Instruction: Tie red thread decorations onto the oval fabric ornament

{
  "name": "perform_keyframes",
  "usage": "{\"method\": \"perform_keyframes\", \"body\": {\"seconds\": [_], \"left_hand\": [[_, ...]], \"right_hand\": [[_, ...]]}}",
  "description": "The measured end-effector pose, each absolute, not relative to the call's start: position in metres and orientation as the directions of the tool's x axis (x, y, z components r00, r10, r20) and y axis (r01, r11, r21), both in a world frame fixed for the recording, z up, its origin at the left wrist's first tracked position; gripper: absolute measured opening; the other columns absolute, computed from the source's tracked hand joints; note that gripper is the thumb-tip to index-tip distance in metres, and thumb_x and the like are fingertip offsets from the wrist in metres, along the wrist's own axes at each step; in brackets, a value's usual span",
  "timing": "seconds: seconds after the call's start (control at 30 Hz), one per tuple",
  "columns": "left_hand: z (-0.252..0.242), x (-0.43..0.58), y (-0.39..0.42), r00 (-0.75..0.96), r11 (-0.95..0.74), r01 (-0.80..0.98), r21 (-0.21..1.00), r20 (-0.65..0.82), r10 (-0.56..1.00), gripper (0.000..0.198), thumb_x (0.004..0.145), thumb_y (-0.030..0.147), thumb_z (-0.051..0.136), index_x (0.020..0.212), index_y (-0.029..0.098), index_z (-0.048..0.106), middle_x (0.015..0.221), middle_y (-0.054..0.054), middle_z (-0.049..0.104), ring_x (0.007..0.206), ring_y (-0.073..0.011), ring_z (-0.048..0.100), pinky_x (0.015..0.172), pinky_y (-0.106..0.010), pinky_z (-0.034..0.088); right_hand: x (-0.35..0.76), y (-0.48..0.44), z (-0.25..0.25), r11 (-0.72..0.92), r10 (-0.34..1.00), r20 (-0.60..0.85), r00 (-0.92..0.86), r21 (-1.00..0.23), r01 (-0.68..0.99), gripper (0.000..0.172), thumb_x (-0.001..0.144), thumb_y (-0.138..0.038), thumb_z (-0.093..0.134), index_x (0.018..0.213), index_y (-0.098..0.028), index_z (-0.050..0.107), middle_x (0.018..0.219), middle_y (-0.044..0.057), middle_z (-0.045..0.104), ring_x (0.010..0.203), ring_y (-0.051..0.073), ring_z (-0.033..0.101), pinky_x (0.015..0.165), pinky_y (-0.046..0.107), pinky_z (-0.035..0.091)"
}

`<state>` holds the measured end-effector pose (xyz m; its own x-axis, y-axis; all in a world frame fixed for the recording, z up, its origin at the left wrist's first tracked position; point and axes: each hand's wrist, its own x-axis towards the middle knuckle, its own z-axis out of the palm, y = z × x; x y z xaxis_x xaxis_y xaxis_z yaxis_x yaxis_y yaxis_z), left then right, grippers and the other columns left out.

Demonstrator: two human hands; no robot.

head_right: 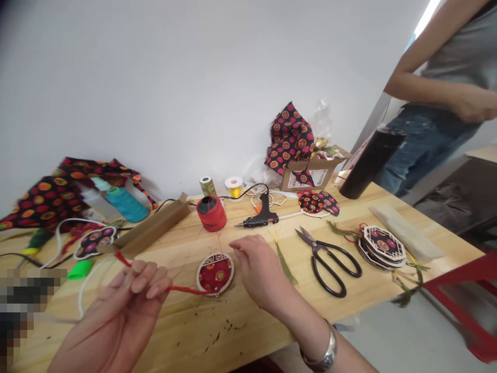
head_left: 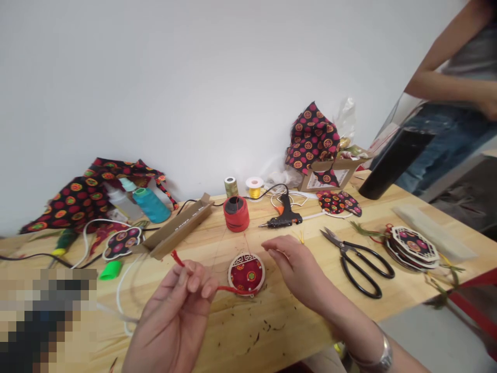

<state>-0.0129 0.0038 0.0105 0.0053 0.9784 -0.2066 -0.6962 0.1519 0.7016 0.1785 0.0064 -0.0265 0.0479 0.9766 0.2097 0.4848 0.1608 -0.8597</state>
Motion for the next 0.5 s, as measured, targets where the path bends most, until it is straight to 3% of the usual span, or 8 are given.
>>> {"method": "perform_keyframes", "body": {"seconds": [0.07, 0.17, 0.33, 0.4, 0.5], "left_hand": [[0.015, -0.009, 0.005, -0.041, 0.138, -0.693, 0.707, -0.23, 0.972, 0.015, 0.072, 0.01, 0.065, 0.063, 0.018, 0.057, 0.062, 0.003, 0.049, 0.057, -0.0103, 0.047, 0.052, -0.022, 0.049], [0.025, 0.0, 0.008, -0.117, 0.113, -0.684, 0.721, -0.262, 0.958, 0.016, 0.074, 0.021, 0.066, 0.063, 0.02, 0.055, 0.061, 0.002, 0.05, 0.058, -0.0122, 0.05, 0.056, -0.025, 0.05], [0.031, 0.007, 0.009, -0.151, 0.081, -0.681, 0.728, -0.248, 0.957, 0.016, 0.076, 0.025, 0.065, 0.064, 0.02, 0.055, 0.061, 0.002, 0.051, 0.059, -0.013, 0.051, 0.058, -0.026, 0.051], [0.027, 0.004, 0.007, -0.133, 0.087, -0.69, 0.718, -0.244, 0.961, 0.015, 0.076, 0.022, 0.064, 0.064, 0.02, 0.055, 0.062, 0.002, 0.05, 0.059, -0.0123, 0.051, 0.058, -0.025, 0.05], [0.018, -0.004, 0.004, -0.057, 0.113, -0.713, 0.692, -0.218, 0.974, 0.013, 0.077, 0.013, 0.061, 0.066, 0.019, 0.056, 0.064, 0.002, 0.049, 0.058, -0.0104, 0.048, 0.055, -0.022, 0.05]], "right_hand": [[0.172, 0.005, -0.019, 0.198, 0.974, 0.224, 0.022, -0.901, 0.386, 0.024, 0.086, -0.021, 0.046, 0.099, -0.019, 0.066, 0.099, 0.007, 0.067, 0.095, 0.018, 0.058, 0.088, 0.035, 0.042], [0.16, 0.003, -0.009, 0.096, 0.986, 0.08, -0.145, -0.99, 0.106, 0.027, 0.087, -0.026, 0.047, 0.108, -0.018, 0.062, 0.103, 0.007, 0.067, 0.093, 0.017, 0.061, 0.086, 0.034, 0.045], [0.141, 0.001, -0.016, -0.09, 0.931, -0.031, -0.364, -0.986, -0.144, 0.056, 0.069, -0.027, 0.071, 0.122, -0.021, 0.054, 0.112, 0.008, 0.063, 0.101, 0.019, 0.058, 0.085, 0.035, 0.046], [0.135, 0.001, -0.021, -0.166, 0.924, -0.07, -0.376, -0.959, -0.228, 0.05, 0.063, -0.022, 0.075, 0.111, -0.019, 0.061, 0.1, 0.006, 0.067, 0.092, 0.017, 0.061, 0.082, 0.033, 0.046], [0.132, 0.003, -0.024, -0.268, 0.927, -0.161, -0.339, -0.916, -0.299, 0.02, 0.062, -0.02, 0.073, 0.081, -0.014, 0.067, 0.069, 0.0, 0.066, 0.065, 0.011, 0.061, 0.068, 0.027, 0.047]]}}
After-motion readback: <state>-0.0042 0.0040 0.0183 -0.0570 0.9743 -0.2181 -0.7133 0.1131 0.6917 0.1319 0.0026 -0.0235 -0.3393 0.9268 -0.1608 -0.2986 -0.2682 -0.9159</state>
